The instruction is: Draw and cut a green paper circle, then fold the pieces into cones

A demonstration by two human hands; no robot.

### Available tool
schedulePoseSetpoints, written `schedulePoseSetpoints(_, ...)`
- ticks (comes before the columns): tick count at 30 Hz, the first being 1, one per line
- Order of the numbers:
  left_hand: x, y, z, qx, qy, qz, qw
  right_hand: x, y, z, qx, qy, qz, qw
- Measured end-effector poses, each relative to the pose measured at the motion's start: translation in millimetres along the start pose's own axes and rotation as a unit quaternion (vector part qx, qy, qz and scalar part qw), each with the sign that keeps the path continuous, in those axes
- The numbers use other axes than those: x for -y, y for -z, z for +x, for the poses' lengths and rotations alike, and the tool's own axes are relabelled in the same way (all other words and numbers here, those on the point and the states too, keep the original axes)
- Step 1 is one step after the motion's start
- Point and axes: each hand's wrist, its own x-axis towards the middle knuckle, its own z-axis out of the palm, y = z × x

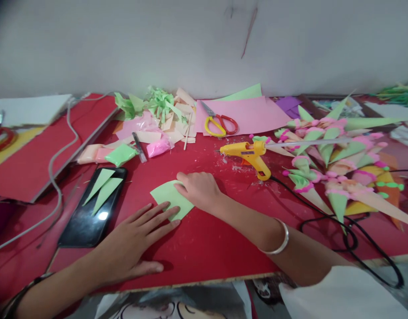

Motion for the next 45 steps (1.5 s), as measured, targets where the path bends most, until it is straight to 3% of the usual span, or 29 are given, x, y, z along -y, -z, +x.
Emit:
schedulePoseSetpoints(6,0.8,-0.4,-0.8,-0.022,0.008,-0.006,1.0,-11.9,-4.2,-25.3,-0.06,0.107,0.066,0.99)
schedulePoseSetpoints(13,0.4,-1.0,-1.1,-0.044,0.01,0.001,0.999,-14.4,-4.9,-34.0,-0.054,0.09,0.074,0.992)
schedulePoseSetpoints(27,1.3,-0.1,-6.0,-0.042,0.011,0.009,0.999,-57.8,-2.3,-38.2,-0.049,0.083,0.144,0.985)
schedulePoseSetpoints(33,0.5,2.5,-5.6,-0.048,-0.003,0.024,0.999,-46.3,1.6,-38.7,-0.066,0.084,0.192,0.976)
schedulePoseSetpoints(39,-0.7,4.6,-2.5,-0.058,-0.013,0.049,0.997,-29.8,4.2,-41.6,-0.038,0.04,0.243,0.969)
schedulePoseSetpoints(45,-5.8,5.2,-1.9,-0.078,0.034,0.041,0.996,-24.0,3.4,-41.6,-0.043,0.021,0.212,0.976)
